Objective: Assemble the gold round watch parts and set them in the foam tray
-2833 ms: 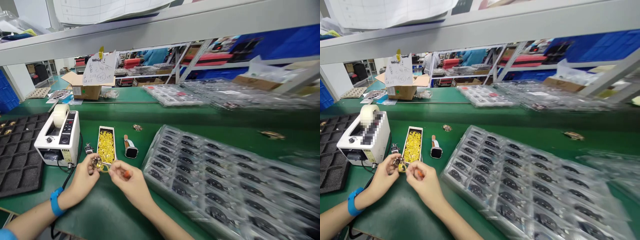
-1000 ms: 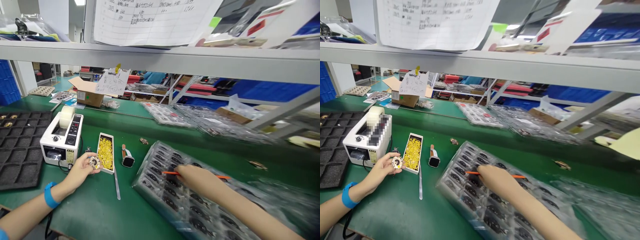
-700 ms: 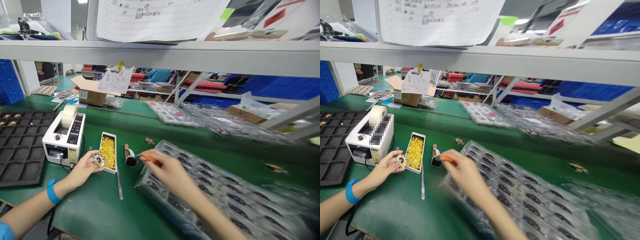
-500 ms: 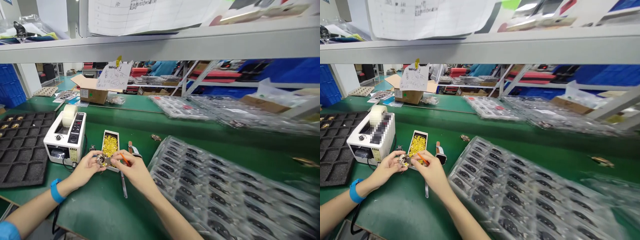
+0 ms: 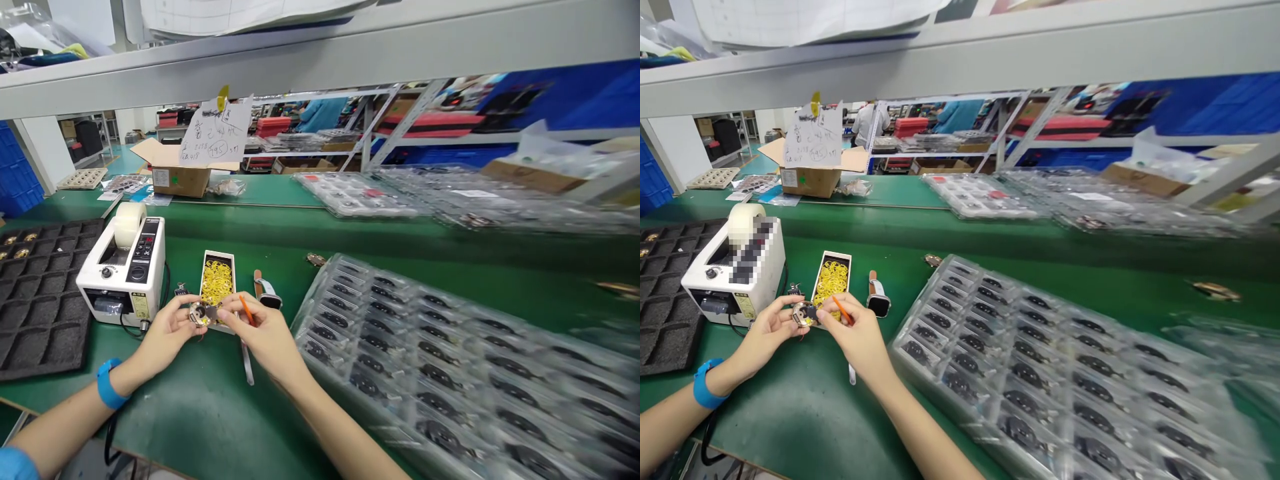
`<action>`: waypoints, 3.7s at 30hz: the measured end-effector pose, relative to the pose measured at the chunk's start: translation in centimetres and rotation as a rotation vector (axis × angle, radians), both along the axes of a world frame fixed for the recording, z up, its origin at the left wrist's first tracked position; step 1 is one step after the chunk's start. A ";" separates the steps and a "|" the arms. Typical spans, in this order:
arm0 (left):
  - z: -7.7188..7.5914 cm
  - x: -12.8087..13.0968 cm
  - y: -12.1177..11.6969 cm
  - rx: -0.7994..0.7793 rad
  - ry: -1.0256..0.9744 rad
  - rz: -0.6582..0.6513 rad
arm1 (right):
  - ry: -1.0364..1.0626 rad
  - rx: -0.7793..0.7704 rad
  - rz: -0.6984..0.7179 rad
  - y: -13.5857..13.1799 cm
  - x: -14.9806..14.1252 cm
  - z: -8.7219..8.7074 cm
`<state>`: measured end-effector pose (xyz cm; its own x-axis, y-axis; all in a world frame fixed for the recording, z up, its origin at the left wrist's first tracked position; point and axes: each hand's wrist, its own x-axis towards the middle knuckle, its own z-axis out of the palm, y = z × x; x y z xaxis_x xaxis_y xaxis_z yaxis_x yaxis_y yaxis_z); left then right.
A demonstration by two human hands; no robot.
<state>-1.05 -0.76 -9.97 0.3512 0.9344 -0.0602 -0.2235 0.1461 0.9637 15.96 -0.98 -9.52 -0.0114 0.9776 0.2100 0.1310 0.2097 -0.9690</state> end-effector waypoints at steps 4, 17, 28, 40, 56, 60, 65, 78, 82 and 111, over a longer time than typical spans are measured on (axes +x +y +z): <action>0.4 -0.1 0.1 0.003 0.048 0.087 | -0.029 0.017 -0.021 -0.2 0.6 0.5; -0.7 0.7 1.4 0.143 0.264 0.186 | -0.141 0.052 0.007 -0.5 0.5 0.4; 0.7 2.4 4.1 0.489 0.495 0.233 | -0.120 0.089 -0.126 0.8 3.0 -0.4; -0.5 2.2 5.2 0.359 0.431 0.258 | -0.696 1.045 -0.396 -1.3 2.2 -0.4; 1.2 1.1 1.1 0.012 -0.040 0.076 | -0.766 1.289 -0.330 -3.0 1.4 -0.2; 0.9 1.1 0.7 0.111 -0.039 0.014 | -0.352 0.721 -0.351 -2.5 0.6 0.0; 0.9 1.1 0.1 0.140 0.009 -0.073 | -0.102 0.262 -0.163 -1.8 0.4 0.4; 0.9 1.3 -0.7 0.167 0.053 -0.112 | -0.017 0.179 -0.166 -1.7 -0.1 0.3; 0.9 1.3 -0.7 0.155 0.070 -0.094 | -0.040 0.249 -0.181 -1.6 -0.1 0.0; 0.2 2.2 -0.1 0.129 0.204 0.079 | -0.451 0.456 -0.174 -1.2 -1.0 -1.2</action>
